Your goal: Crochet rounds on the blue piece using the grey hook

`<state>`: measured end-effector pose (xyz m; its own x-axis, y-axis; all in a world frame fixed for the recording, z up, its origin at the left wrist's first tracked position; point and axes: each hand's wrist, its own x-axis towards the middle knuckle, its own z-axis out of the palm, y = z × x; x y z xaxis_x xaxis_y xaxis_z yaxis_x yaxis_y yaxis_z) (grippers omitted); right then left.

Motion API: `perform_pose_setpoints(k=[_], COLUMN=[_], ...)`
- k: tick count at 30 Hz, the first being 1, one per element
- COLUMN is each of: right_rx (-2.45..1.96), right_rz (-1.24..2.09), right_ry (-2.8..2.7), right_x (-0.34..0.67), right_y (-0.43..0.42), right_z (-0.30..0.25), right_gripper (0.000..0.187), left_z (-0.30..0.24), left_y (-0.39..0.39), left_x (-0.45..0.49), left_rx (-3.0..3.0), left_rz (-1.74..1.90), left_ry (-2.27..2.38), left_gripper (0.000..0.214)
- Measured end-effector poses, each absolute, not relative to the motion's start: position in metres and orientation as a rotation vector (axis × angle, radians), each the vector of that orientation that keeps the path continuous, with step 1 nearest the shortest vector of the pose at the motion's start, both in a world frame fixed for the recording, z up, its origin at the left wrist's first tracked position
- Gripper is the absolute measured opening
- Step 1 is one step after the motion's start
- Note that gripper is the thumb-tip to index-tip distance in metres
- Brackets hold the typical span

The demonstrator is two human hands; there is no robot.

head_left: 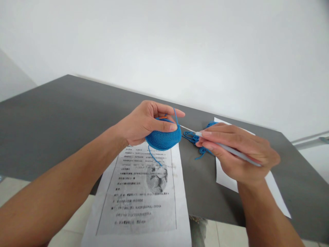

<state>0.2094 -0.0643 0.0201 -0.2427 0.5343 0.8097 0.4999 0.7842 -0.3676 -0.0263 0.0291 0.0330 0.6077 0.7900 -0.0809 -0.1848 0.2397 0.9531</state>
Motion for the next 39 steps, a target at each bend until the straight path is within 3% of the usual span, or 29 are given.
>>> perform_pose_setpoints(k=[7, 23, 39], right_rx=[-0.765, -0.803, -0.817], right_rz=[0.059, 0.706, 0.655], right_ry=[-1.961, -1.501, -1.568], right_x=[0.212, 0.208, 0.209], right_y=[-0.067, -0.063, -0.063], right_z=[0.025, 0.011, 0.010], right_gripper=[0.048, 0.012, 0.019], left_z=[0.031, 0.033, 0.034], left_y=[0.030, 0.027, 0.026], left_x=[-0.028, -0.029, -0.029], left_rx=[1.152, 1.189, 1.204], left_rz=[0.694, 0.700, 0.691], left_ry=[0.674, 0.667, 0.657], left_gripper=[0.029, 0.028, 0.029])
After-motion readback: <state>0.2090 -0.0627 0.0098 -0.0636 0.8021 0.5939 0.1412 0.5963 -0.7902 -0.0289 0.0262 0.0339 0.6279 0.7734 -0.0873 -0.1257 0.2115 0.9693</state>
